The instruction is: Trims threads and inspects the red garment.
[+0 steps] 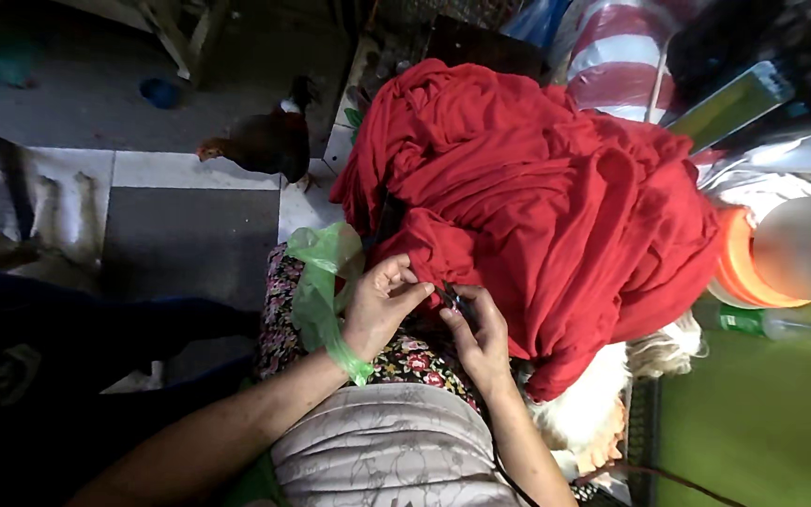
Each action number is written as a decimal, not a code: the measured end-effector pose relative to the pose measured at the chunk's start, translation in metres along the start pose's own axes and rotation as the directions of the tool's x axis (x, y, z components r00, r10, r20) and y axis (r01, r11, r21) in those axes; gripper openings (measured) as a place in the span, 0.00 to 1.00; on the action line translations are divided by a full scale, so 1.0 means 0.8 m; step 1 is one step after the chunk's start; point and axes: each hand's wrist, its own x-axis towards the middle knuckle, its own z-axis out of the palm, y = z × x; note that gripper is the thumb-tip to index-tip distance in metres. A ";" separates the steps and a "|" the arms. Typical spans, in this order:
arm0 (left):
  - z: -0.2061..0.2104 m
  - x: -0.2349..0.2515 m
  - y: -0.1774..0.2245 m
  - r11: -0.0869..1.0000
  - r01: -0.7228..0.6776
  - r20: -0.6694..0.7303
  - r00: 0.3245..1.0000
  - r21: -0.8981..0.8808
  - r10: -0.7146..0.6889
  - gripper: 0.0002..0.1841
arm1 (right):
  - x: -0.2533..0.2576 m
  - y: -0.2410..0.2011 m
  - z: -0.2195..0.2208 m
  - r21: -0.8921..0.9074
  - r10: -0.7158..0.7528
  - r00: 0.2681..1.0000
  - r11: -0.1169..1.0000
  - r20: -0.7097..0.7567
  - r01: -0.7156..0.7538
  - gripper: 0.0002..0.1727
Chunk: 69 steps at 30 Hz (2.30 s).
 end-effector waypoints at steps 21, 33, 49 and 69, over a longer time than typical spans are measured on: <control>0.001 0.003 -0.007 0.995 -0.063 0.074 0.996 0.074 0.057 0.20 | 0.010 -0.002 0.003 0.064 0.011 1.000 0.998 0.021 -0.013 0.14; 0.001 0.003 -0.004 0.995 -0.052 0.089 0.995 0.086 0.044 0.20 | 0.010 0.002 0.004 0.094 -0.012 1.000 0.995 0.001 0.012 0.13; -0.001 0.005 -0.003 0.999 0.019 0.109 0.994 0.047 -0.024 0.20 | 0.009 0.004 0.002 0.211 0.030 0.998 0.977 0.056 -0.041 0.14; 0.000 0.003 -0.004 0.998 -0.007 0.120 0.993 0.061 0.000 0.20 | 0.011 0.005 0.004 0.250 0.040 0.999 0.967 0.031 -0.047 0.11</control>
